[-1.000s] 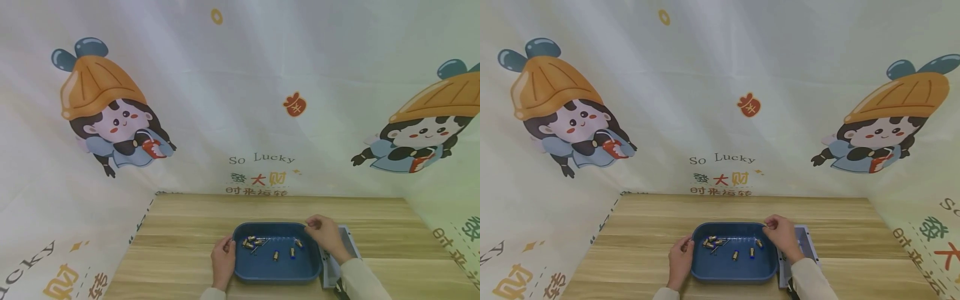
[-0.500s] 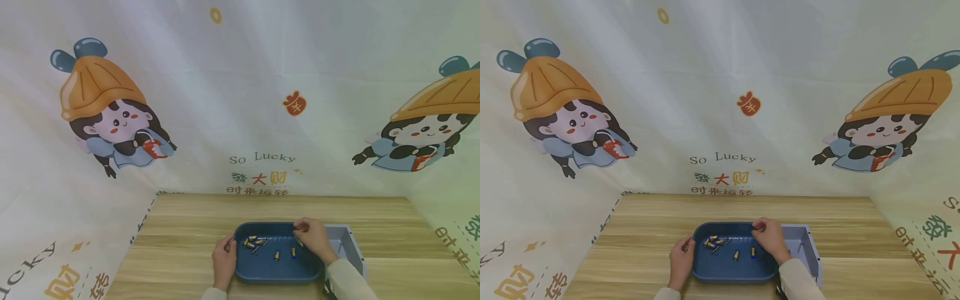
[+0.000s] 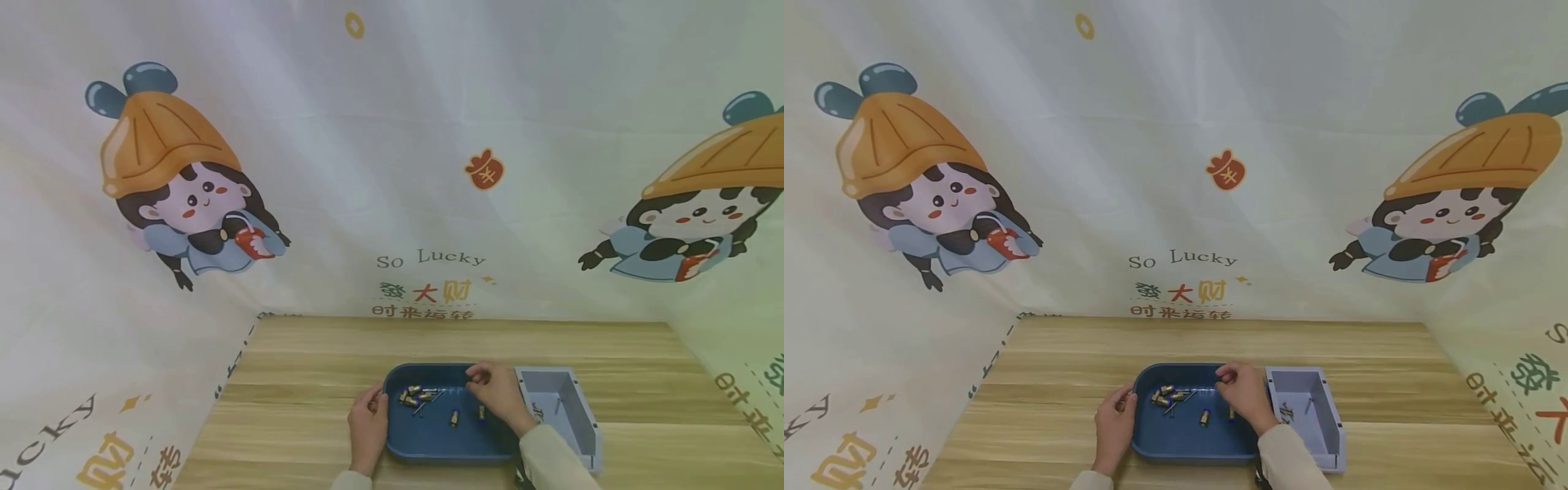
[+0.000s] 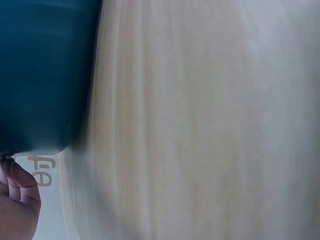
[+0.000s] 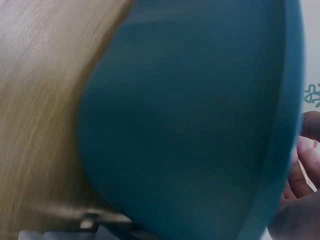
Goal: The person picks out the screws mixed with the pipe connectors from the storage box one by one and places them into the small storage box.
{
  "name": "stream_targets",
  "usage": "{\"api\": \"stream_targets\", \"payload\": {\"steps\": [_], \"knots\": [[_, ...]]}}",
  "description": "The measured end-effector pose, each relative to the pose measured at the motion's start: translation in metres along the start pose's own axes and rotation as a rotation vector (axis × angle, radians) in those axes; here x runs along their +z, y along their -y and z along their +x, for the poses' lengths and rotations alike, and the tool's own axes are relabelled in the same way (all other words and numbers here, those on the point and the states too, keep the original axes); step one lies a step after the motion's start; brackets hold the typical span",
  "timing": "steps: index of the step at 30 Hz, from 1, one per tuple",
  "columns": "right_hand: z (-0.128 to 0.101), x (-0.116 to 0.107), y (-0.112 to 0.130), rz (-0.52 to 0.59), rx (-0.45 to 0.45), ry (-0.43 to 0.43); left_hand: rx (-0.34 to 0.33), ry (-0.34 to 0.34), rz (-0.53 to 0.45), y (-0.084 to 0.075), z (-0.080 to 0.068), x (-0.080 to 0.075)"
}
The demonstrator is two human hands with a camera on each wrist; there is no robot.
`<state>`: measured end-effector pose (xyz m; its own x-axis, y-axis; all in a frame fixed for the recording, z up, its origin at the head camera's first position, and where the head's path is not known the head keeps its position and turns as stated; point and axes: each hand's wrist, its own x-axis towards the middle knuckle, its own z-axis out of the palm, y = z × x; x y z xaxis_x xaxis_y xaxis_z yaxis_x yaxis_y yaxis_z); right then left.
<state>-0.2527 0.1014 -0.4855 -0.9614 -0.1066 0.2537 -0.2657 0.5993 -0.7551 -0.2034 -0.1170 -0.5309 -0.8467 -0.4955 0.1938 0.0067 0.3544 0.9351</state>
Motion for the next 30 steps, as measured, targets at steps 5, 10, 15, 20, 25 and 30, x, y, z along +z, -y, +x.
{"api": "stream_targets", "payload": {"steps": [5,10,15,20,25,30], "knots": [[0.0,0.01,0.002,-0.013,0.023,0.03,0.007,0.002,0.006,0.001,0.001,-0.001],[0.001,0.021,0.002,-0.02,0.031,0.04,0.005,0.009,-0.007,0.002,0.001,-0.002],[0.001,0.029,0.0,-0.012,0.023,0.051,-0.003,0.011,-0.01,0.002,0.0,-0.002],[0.002,0.035,-0.001,-0.023,0.015,0.059,-0.014,0.013,-0.009,0.002,0.0,-0.001],[0.004,0.041,-0.001,-0.038,0.016,0.083,-0.009,0.01,-0.005,0.002,-0.001,-0.001],[0.005,0.046,-0.002,-0.059,-0.001,0.087,-0.007,0.012,0.001,0.0,0.0,-0.002]]}}
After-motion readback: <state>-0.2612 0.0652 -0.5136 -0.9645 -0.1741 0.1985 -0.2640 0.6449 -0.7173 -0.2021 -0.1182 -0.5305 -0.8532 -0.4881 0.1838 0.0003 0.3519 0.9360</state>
